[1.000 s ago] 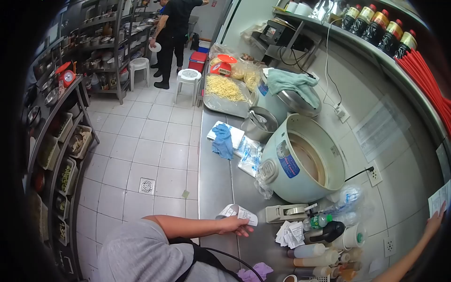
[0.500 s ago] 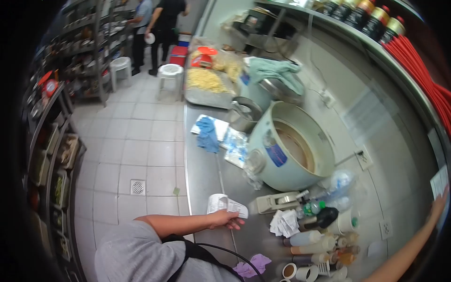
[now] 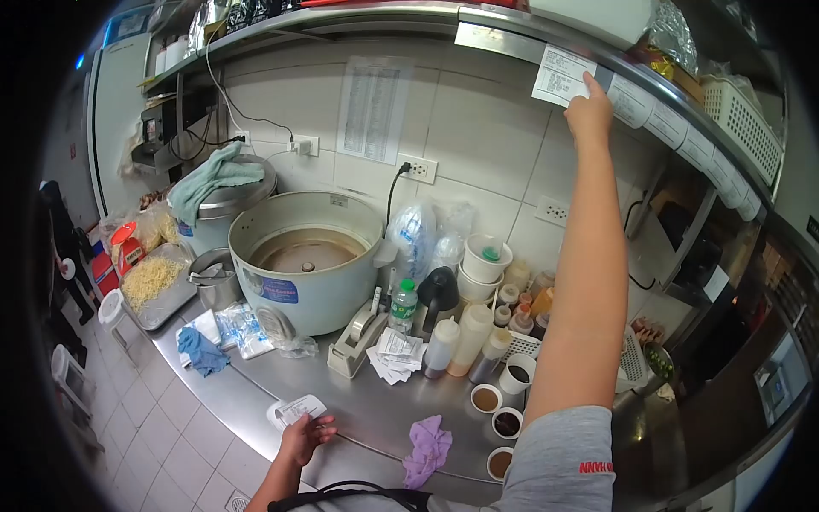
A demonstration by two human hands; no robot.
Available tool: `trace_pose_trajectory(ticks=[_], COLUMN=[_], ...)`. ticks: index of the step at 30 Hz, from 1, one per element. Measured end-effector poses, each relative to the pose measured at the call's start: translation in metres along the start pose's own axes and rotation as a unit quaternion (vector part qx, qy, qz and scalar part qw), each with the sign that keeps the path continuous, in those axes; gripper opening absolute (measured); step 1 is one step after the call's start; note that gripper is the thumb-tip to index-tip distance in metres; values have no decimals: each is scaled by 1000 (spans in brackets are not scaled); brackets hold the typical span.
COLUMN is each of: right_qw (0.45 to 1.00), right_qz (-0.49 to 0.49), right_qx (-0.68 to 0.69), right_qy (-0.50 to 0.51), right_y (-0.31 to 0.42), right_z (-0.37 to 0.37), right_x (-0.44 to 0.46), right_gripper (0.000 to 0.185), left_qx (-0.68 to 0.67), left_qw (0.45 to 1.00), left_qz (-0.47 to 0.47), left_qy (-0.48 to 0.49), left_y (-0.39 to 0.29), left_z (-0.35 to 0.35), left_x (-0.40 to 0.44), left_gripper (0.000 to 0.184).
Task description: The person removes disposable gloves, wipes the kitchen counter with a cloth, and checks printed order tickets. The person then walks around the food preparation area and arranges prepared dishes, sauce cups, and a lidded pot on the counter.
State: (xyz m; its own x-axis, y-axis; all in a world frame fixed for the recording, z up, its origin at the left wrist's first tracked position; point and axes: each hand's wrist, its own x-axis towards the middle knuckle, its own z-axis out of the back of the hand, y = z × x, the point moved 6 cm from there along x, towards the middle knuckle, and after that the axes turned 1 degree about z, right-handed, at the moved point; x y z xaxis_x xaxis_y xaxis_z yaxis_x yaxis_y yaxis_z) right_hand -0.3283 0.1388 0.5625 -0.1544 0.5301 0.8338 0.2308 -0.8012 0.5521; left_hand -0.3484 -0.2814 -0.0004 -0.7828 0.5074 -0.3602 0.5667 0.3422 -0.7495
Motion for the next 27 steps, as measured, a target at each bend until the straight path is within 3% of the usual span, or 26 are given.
trace_pose_trajectory(ticks=[11,14,16,18,20,21,23,25,27], right_qw=[1000,992,985,977,941,901,820,719,609], right_qz=[1,-9,69,165,105,63,-18,-95,-167], right_qx=[-21,-123,-157,-106,-10,69,141,205,207], right_qy=[11,-16,-13,82,321,423,554,657,748], right_y=[-4,9,-6,-9,-17,-23,-15,-8,3], right_z=[18,30,22,-15,-69,-94,-124,-140,-142], right_x=[14,-23,-55,-120,-205,-253,-349,-436,-509], right_gripper=[55,58,61,53,43,34,35,34,41], left_qx=[21,38,58,87,139,179,263,288,380], left_qw=[999,998,995,989,980,972,945,918,875], left_qz=[-26,-52,-76,-103,-113,-110,-166,-251,-278], left_qy=[-3,-22,-34,-53,-85,-102,-100,-108,-107], left_y=[1,1,2,2,2,-6,-18,-19,-24], left_z=[2,5,4,4,6,0,-4,2,-3], left_x=[-5,-15,-21,-27,-47,-54,-74,-87,-113], left_gripper=[34,33,35,38,38,37,35,34,32])
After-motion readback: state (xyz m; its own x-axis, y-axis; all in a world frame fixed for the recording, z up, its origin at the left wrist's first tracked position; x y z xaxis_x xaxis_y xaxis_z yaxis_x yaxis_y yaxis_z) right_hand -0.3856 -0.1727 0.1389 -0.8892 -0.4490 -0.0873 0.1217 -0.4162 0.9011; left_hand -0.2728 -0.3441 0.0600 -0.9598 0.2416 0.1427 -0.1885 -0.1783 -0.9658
